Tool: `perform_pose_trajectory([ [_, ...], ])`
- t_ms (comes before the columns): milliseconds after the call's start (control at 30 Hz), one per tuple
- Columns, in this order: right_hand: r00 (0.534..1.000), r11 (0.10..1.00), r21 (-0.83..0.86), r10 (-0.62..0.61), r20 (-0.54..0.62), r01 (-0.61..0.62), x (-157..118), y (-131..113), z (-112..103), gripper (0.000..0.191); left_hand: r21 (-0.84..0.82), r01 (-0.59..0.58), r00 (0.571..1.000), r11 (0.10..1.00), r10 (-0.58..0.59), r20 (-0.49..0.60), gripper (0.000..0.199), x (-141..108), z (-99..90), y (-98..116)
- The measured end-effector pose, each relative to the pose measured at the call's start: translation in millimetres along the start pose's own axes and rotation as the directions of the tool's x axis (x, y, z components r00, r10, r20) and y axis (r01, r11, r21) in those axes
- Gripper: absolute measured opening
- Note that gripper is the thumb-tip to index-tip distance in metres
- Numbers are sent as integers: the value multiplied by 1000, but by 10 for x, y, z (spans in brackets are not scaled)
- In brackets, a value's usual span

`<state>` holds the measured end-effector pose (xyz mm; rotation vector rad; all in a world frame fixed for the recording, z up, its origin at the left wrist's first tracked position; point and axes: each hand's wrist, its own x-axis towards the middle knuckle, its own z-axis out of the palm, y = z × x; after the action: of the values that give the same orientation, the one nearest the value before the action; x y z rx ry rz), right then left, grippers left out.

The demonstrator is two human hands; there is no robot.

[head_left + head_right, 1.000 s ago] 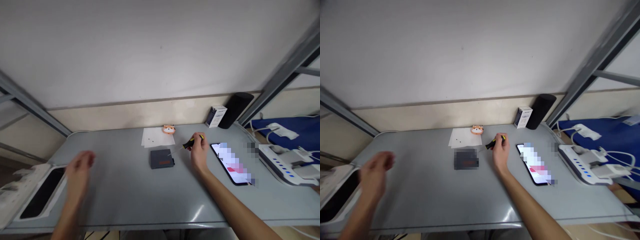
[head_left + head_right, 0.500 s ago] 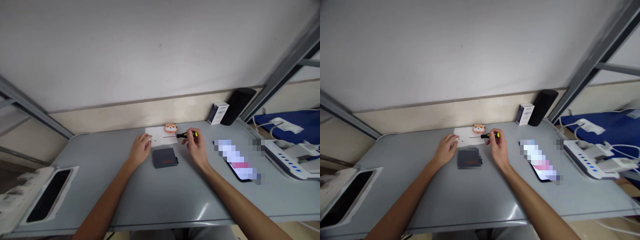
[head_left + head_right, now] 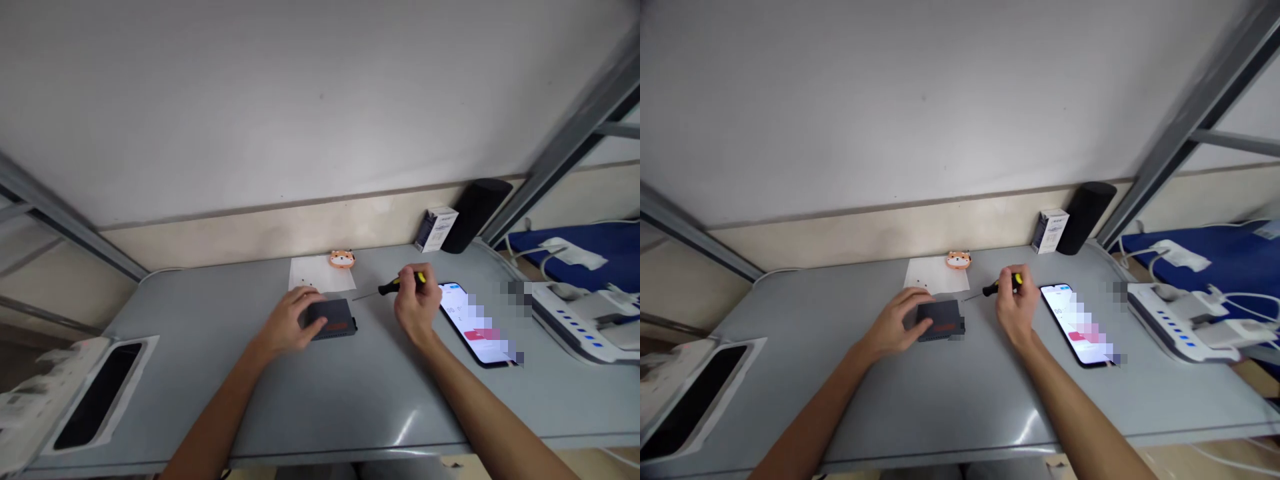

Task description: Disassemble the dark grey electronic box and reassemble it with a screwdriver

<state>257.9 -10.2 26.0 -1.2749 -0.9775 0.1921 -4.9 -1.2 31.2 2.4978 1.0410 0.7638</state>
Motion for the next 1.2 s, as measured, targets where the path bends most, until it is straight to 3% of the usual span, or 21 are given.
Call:
perform_pose_trajectory([
  [67,998,997,-34,-68,3,68,8,-12,-19,33,10,-8,995,1000,7,104,44,-20,8,114],
  [167,986,990,-47,-127,107,132,-8,-32,-16,28,-3,45,984,999,-44,171,52,-26,17,166],
  [333,979,993,-62,-90,181,103,-35,-53,19,27,-226,95,963,969,-32,268,51,-5,-61,76],
  [467,980,999,-48,-11,197,21,-38,-53,43,29,-226,225,959,948,-175,222,47,-1,-89,50],
  [567,970,999,-36,25,242,-17,-51,-43,52,30,-222,308,936,925,-253,245,45,-7,-79,37],
  [800,945,999,-13,47,324,-45,-123,-25,84,31,-378,357,925,854,-266,271,46,-11,-124,-151],
  [967,900,1000,-12,9,435,-4,-206,-24,121,30,-404,342,936,848,-273,221,28,37,-47,-198],
  [1200,931,1000,6,-12,366,10,-195,-72,88,29,-348,316,949,883,-300,99,33,48,88,-99],
])
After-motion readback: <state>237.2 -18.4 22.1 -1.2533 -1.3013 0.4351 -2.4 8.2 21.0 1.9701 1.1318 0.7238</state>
